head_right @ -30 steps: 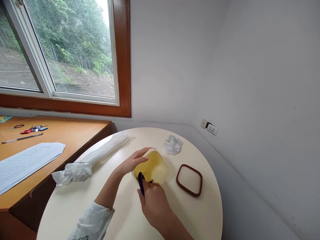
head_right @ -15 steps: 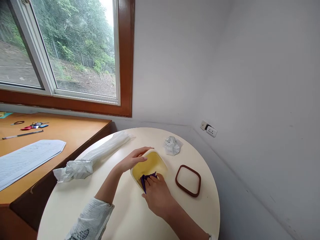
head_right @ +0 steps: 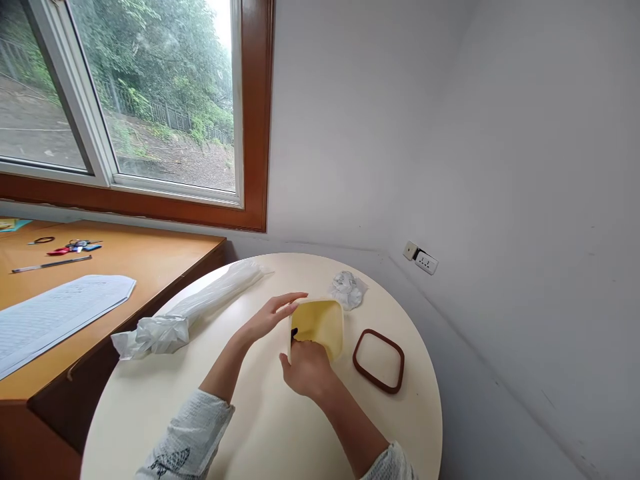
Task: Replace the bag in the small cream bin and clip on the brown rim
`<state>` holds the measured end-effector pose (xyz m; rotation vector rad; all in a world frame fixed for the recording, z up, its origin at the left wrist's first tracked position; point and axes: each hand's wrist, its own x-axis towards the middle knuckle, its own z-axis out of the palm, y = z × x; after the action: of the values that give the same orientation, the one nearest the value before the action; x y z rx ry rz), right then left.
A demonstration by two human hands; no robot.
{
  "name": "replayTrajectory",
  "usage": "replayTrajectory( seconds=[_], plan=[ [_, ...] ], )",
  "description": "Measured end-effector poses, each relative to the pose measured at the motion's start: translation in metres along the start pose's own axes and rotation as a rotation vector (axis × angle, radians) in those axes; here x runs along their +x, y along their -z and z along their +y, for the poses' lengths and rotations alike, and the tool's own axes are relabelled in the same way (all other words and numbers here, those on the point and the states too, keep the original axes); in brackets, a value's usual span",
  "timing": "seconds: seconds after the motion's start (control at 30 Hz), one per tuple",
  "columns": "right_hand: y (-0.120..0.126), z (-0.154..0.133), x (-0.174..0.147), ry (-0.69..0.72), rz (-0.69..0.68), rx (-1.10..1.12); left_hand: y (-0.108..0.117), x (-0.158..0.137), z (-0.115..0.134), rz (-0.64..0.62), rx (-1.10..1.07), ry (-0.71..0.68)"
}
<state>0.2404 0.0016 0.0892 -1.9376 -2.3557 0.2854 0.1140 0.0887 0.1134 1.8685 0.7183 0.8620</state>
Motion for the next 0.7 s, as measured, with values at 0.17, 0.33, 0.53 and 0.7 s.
replayTrajectory(
  seconds=[0.17, 0.33, 0.53, 0.7],
  plan=[
    [0.004, 0.001, -0.005, 0.019, -0.01, 0.034, -0.001, 0.0, -0.001, -0.085, 0.058, -0.012],
    [0.009, -0.008, -0.009, 0.025, -0.031, 0.107, -0.006, 0.0, 0.007, -0.032, 0.106, -0.054],
    [0.022, -0.003, -0.013, 0.106, -0.181, 0.351, -0.008, 0.0, 0.014, 0.036, 0.026, -0.088],
    [0.036, 0.012, -0.007, 0.195, -0.307, 0.511, -0.006, 0.0, 0.013, 0.077, -0.099, -0.101]
  ],
)
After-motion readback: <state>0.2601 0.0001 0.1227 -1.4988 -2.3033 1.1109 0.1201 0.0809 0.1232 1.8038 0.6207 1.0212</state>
